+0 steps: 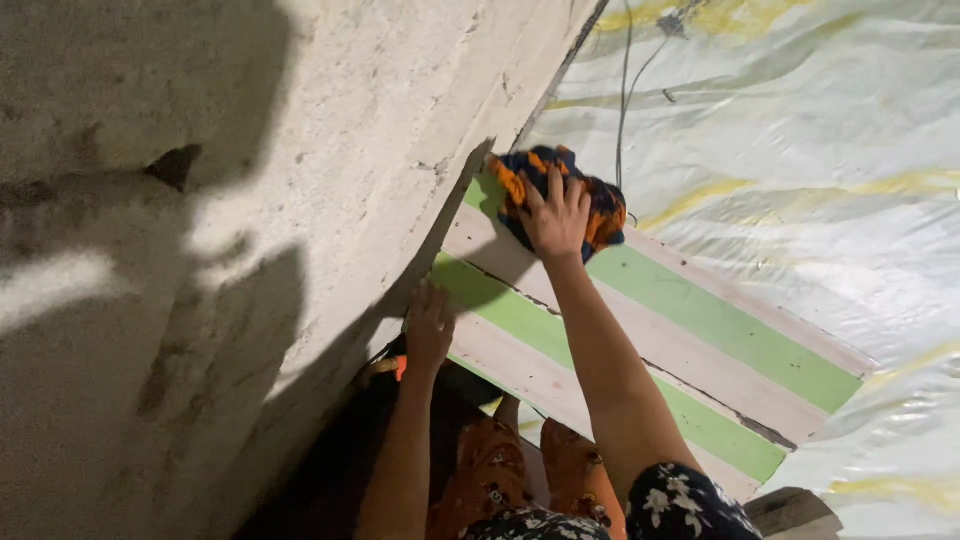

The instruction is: Cleaning a wooden board with a spray and rag, then covering it with a cloth and placing objects on top.

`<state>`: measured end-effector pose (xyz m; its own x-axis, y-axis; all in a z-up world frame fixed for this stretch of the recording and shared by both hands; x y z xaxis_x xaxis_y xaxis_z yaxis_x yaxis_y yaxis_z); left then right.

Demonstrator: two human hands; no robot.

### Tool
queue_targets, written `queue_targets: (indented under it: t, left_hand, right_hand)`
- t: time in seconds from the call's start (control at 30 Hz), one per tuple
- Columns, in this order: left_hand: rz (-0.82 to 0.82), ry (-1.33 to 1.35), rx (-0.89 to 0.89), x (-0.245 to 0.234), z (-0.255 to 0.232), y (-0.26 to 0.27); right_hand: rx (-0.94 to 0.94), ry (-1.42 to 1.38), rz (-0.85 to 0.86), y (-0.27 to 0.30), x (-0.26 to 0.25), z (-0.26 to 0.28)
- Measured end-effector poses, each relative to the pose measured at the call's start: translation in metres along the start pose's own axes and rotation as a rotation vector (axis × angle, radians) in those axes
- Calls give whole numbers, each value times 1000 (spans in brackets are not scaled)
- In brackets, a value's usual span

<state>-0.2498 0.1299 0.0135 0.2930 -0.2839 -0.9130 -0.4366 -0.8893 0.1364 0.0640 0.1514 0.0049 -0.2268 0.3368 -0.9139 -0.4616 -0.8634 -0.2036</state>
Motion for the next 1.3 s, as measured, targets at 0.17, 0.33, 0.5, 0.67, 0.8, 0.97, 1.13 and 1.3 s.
queue_targets:
  t: [0.17, 0.33, 0.5, 0.67, 0.8, 0.97, 1.13, 1.3]
  left_hand:
    - [-54, 21, 28, 5, 8, 0]
    - [116, -104, -87, 4, -15, -16]
    - [269, -331, -167, -18, -104, -47]
    - [288, -277, -51, 2, -105, -53]
    - [185, -132, 58, 14, -80, -48]
    - [111, -69, 128, 26, -70, -49]
    - [55, -50, 167, 22, -68, -52]
    - [176, -91, 123, 13, -71, -61]
  right_hand:
    - [85, 40, -62, 60, -28, -40]
    - [203, 120, -143, 128, -69, -105]
    - [388, 292, -225, 222, -101, -201]
    - [675, 423, -182, 304, -157, -262]
    - [1019, 546, -215, 356, -159, -296]
    - [1242, 637, -265, 329, -134, -260]
    - [1214, 505, -216, 253, -94, -153]
    - [849, 287, -5, 184, -10, -64]
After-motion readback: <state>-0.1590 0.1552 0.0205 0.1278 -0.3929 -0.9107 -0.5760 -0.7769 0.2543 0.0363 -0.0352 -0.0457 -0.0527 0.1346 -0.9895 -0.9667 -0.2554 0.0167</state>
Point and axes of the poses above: each hand's wrist, its own y-axis away from the middle knuckle, its own x-axis out of the palm, z = x × y, the point moved 1 cm from there along -y, towards the middle knuckle, and after that the axes turned 8 degrees about -z, right-handed, at the moved point
